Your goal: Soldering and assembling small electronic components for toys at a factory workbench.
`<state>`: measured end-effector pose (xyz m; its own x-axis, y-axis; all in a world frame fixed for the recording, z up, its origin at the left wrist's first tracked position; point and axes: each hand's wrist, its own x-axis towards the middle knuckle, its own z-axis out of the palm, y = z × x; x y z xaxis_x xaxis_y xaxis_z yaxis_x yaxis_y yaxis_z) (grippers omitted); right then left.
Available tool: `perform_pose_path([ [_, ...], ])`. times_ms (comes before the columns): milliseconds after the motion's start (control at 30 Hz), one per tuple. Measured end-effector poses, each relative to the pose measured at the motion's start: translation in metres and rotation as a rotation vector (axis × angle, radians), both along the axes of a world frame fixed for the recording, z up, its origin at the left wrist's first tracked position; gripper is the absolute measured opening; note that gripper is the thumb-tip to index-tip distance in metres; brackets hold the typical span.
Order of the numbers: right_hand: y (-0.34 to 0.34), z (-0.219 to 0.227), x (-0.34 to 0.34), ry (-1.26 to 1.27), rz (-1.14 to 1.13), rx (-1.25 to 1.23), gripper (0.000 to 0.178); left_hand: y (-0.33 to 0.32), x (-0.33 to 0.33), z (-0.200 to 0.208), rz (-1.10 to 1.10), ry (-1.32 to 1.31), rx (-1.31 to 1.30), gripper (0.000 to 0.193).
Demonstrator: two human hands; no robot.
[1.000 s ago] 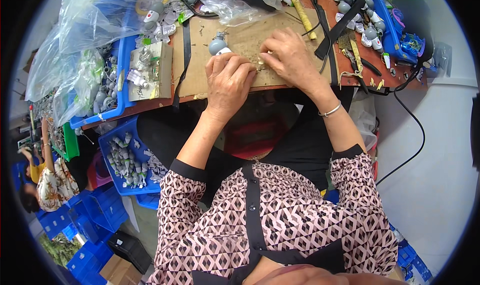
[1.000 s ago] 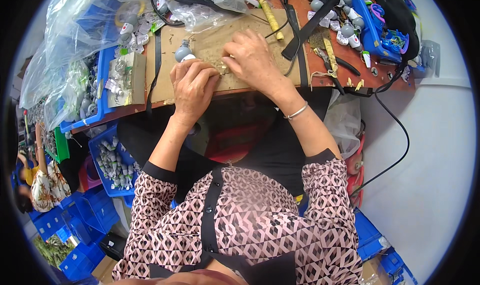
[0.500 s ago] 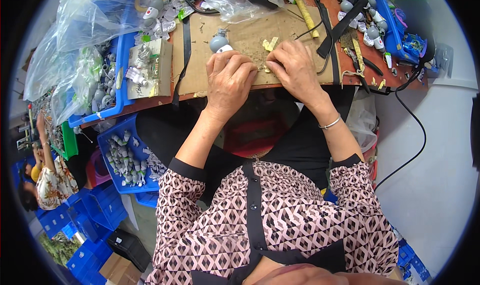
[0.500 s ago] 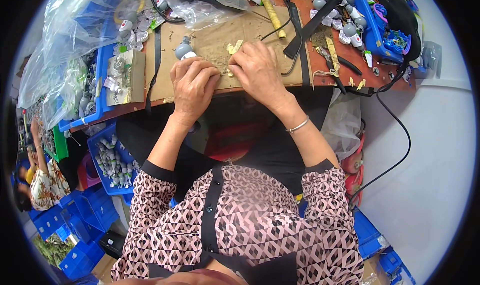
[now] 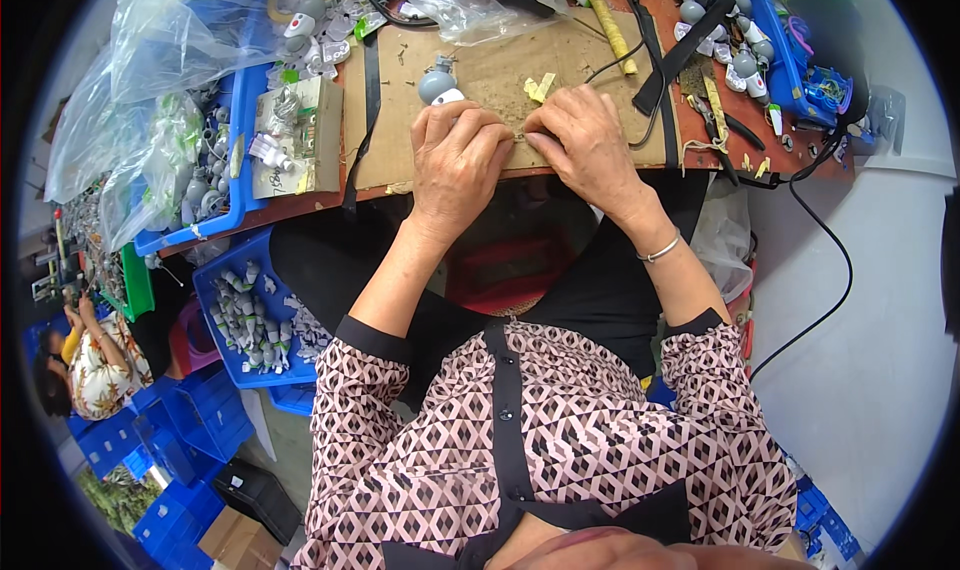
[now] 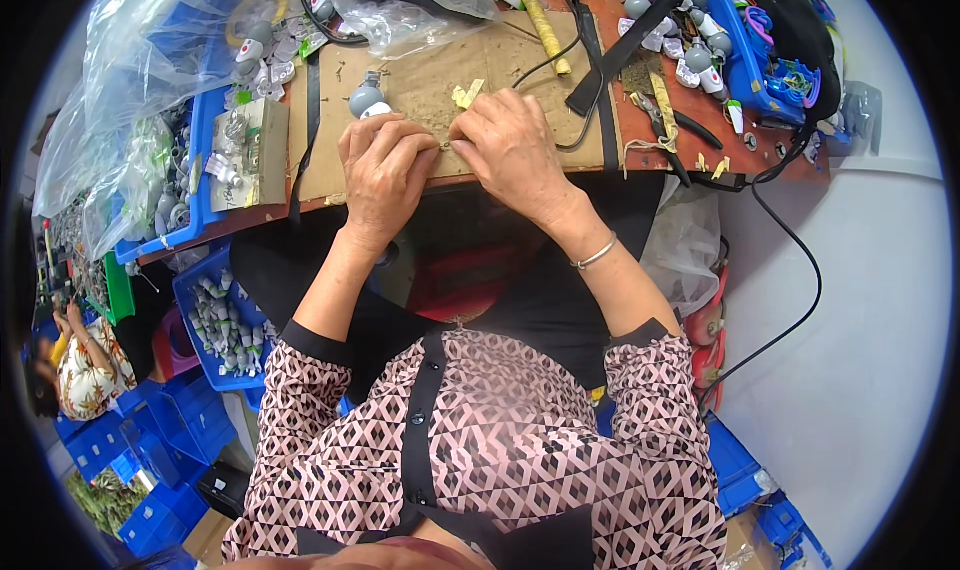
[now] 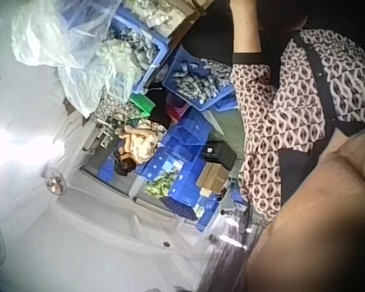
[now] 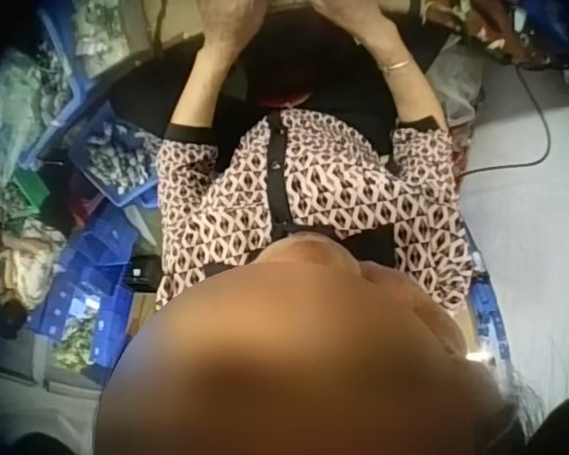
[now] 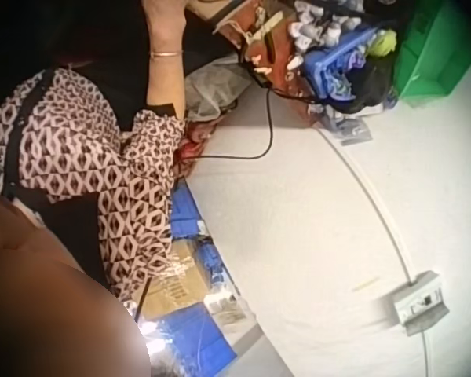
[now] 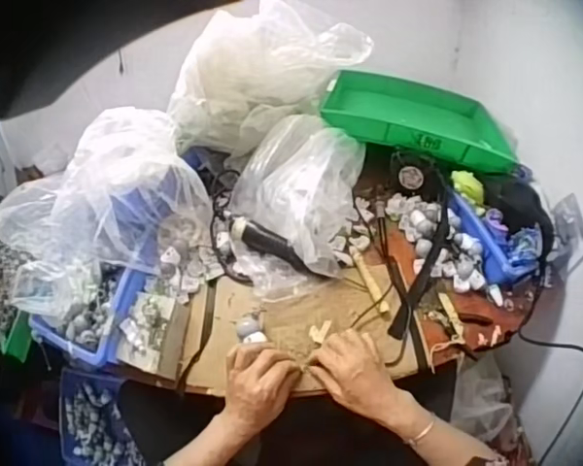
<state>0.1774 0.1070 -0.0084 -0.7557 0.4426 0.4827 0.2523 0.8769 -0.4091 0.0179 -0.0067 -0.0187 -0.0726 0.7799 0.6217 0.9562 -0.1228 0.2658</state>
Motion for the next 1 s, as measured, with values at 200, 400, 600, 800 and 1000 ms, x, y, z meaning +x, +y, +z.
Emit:
perform_pose_path([
  [200,0.008,0.003,0.0,-0.072,0.082,0.0,0.012,0.002,0.0,-0.001,0.005,-0.017,0.003,0.015],
  [400,0.024,0.008,-0.003,-0.094,0.223,0.016,0.014,0.002,0.002,-0.002,0.014,-0.014,-0.005,0.015],
  [600,0.024,0.009,-0.006,-0.087,0.295,0.06,0.015,0.002,0.003,-0.002,0.036,-0.043,-0.012,0.015],
  [800,0.022,0.01,-0.001,-0.091,0.283,0.108,0.014,0.002,0.004,0.0,0.033,-0.034,-0.021,0.015],
  [1000,0.019,0.012,-0.001,-0.109,0.239,-0.039,0.013,0.002,0.004,-0.001,0.043,-0.029,-0.034,0.014],
])
